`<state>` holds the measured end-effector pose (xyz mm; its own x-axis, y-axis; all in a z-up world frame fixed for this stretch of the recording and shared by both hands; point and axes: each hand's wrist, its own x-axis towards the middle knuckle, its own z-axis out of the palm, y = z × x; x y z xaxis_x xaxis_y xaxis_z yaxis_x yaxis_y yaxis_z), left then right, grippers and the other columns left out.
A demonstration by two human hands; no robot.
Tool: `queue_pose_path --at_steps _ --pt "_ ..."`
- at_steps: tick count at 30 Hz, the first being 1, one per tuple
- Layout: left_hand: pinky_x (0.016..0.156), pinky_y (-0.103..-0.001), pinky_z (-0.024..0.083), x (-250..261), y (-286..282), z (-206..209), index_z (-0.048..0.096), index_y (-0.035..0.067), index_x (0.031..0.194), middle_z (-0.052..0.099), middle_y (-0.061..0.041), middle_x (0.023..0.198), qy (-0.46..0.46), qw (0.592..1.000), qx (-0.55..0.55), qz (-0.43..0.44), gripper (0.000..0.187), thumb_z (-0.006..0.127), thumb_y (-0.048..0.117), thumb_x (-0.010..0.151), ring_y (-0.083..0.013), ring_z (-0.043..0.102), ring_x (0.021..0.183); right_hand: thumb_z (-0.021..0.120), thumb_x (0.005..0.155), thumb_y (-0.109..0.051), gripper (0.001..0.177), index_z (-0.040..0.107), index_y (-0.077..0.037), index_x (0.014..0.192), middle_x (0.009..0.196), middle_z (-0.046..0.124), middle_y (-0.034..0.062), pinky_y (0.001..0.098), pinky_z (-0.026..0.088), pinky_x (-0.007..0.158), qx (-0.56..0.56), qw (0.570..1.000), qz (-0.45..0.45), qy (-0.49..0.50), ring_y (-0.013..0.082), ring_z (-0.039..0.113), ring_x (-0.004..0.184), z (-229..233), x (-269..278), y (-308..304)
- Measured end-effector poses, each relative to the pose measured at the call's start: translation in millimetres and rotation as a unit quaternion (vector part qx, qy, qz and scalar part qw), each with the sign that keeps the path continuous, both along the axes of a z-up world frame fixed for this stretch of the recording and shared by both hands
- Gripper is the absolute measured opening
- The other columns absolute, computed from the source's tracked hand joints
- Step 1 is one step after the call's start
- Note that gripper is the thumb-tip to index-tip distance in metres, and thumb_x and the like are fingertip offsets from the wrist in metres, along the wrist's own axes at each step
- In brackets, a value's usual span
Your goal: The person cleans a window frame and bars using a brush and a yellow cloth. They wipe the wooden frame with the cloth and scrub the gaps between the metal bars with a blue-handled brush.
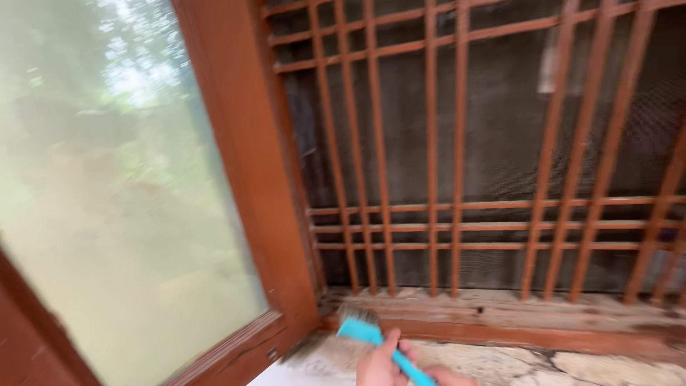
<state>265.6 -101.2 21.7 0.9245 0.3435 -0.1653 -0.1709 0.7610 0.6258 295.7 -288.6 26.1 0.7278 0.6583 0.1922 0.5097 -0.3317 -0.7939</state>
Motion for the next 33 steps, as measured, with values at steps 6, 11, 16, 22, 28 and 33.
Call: queue_pose_path --at_steps 6,11,16,22,28,33 --pt "0.094 -0.046 0.05 -52.6 -71.1 185.9 0.053 0.015 0.122 0.07 -0.007 0.106 -0.075 0.989 0.077 -0.102 0.047 0.076 0.005 0.082 -0.0248 0.067 0.104 0.074 0.088 -0.036 0.043 0.073 -0.014 0.125 0.094 0.082 0.003 0.0281 0.058 0.089 0.06 0.993 -0.094 -0.044 0.0107 0.074 0.093 13.2 61.3 -112.8" --pt "0.115 -0.046 0.031 -60.6 -87.0 294.6 0.035 0.022 0.153 0.046 -0.003 0.154 -0.029 0.952 0.28 -0.116 0.084 0.081 0.018 0.083 -0.0172 0.044 0.144 0.075 0.093 -0.026 0.034 0.068 -0.013 0.124 0.072 0.069 0.0116 0.0322 0.053 0.058 0.085 0.971 -0.219 0.047 0.0161 0.066 0.063 168.2 8.2 -188.6" --pt "0.116 -0.04 0.04 -34.0 -80.1 357.3 0.04 0.005 0.15 0.045 -0.016 0.157 -0.069 0.874 0.481 -0.003 0.082 0.08 0.028 0.082 -0.0264 0.046 0.146 0.072 0.087 -0.002 0.061 0.06 -0.015 0.145 0.076 0.065 0.011 0.0357 0.05 0.046 0.112 0.933 -0.34 -0.043 0.0175 0.062 0.054 347.2 -86.4 -231.6" --pt "0.118 -0.036 0.04 -32.4 -64.9 442.1 0.046 0.005 0.146 0.05 -0.016 0.154 -0.062 0.707 0.683 0.173 0.077 0.078 0.034 0.082 -0.0278 0.049 0.144 0.065 0.094 -0.015 0.047 0.058 -0.019 0.14 0.075 0.074 0.0106 0.0372 0.054 0.052 0.155 0.893 -0.397 -0.144 0.0217 0.061 0.054 492.9 -119.7 -248.7" --pt "0.118 -0.038 0.042 -80.1 -93.3 514.1 0.036 0.01 0.151 0.04 -0.01 0.158 0.037 0.651 0.743 0.151 0.075 0.071 0.037 0.09 -0.0264 0.047 0.144 0.059 0.096 -0.025 0.044 0.06 -0.022 0.14 0.074 0.075 0.0142 0.0401 0.057 0.062 0.011 0.834 -0.437 -0.336 0.0247 0.071 0.06 566.3 -106.9 -264.5" --pt "0.117 -0.038 0.042 -94.8 -107.6 531.1 0.036 0.01 0.151 0.041 -0.01 0.156 0.036 0.642 0.749 0.162 0.075 0.071 0.037 0.091 -0.0263 0.049 0.143 0.058 0.098 -0.027 0.048 0.053 -0.024 0.145 0.074 0.074 0.0155 0.0427 0.057 0.061 -0.034 0.822 -0.436 -0.364 0.027 0.071 0.06 590.8 -108.4 -249.4"
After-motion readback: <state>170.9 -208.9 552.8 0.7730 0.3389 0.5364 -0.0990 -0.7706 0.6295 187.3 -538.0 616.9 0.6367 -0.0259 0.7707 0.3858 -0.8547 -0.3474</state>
